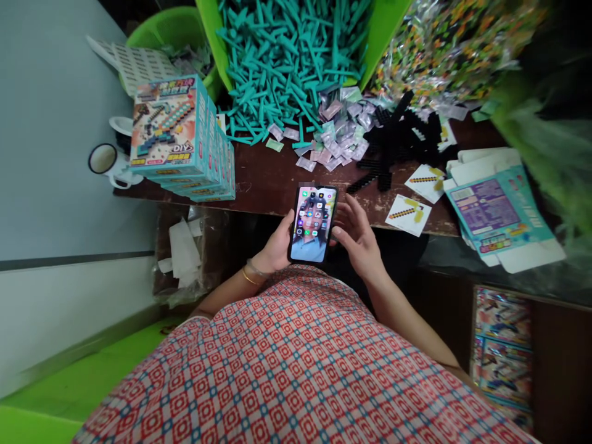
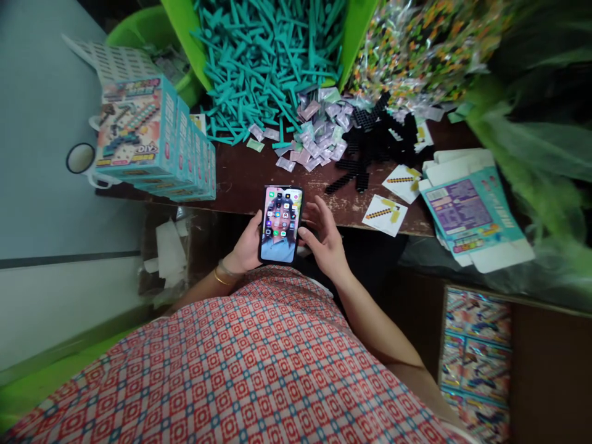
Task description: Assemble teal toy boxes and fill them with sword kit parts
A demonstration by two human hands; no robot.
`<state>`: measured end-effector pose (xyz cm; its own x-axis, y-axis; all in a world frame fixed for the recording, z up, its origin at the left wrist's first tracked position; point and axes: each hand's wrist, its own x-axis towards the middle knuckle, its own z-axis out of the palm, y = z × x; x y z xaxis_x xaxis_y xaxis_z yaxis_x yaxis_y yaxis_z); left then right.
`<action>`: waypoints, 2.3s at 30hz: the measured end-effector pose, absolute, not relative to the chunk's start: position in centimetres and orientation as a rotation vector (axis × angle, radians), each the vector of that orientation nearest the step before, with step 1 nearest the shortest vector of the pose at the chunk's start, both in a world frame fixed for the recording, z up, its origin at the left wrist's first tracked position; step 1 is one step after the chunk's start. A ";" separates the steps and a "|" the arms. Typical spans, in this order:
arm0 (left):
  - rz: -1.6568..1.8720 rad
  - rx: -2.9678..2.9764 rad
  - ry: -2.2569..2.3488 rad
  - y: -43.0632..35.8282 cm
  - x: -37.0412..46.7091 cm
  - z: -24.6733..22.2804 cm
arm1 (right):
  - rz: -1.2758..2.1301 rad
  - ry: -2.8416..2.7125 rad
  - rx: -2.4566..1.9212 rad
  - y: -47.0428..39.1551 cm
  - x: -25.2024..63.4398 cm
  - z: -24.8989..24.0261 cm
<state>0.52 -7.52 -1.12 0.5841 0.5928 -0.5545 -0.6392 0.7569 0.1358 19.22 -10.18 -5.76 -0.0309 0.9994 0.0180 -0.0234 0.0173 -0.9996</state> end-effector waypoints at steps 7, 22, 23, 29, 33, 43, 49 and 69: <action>0.669 -0.063 0.592 -7.7 0.4 -1.7 | 0.735 -1.458 -1.279 -10.5 19.1 -4.8; 0.721 -0.019 0.665 -8.1 0.7 -2.2 | 0.336 -1.873 -1.281 -8.6 18.6 -2.5; 0.716 -0.024 0.665 -8.1 0.7 -2.2 | 0.330 -1.876 -1.282 -8.6 18.7 -2.5; 0.697 -0.023 0.678 -8.3 0.9 -2.1 | 0.271 -1.921 -1.245 -8.1 18.3 -2.5; 0.706 -0.027 0.691 -8.4 1.0 -2.0 | 0.278 -1.894 -1.269 -8.0 18.1 -2.6; 0.618 0.016 0.580 -8.1 -0.4 -1.8 | 0.399 -1.691 -1.382 -8.9 19.8 -2.8; 0.646 0.013 0.558 -7.8 -0.6 -0.9 | 0.426 -1.620 -1.418 -9.5 20.8 -3.2; 0.657 0.001 0.572 -7.5 -1.0 -1.5 | 0.499 -1.635 -1.351 -10.3 20.3 -4.1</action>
<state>-1.02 -7.51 -1.46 0.6440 0.5774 -0.5019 -0.5770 0.7974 0.1770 20.34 -10.32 -4.10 0.0331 0.9190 0.3928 0.5430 0.3135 -0.7790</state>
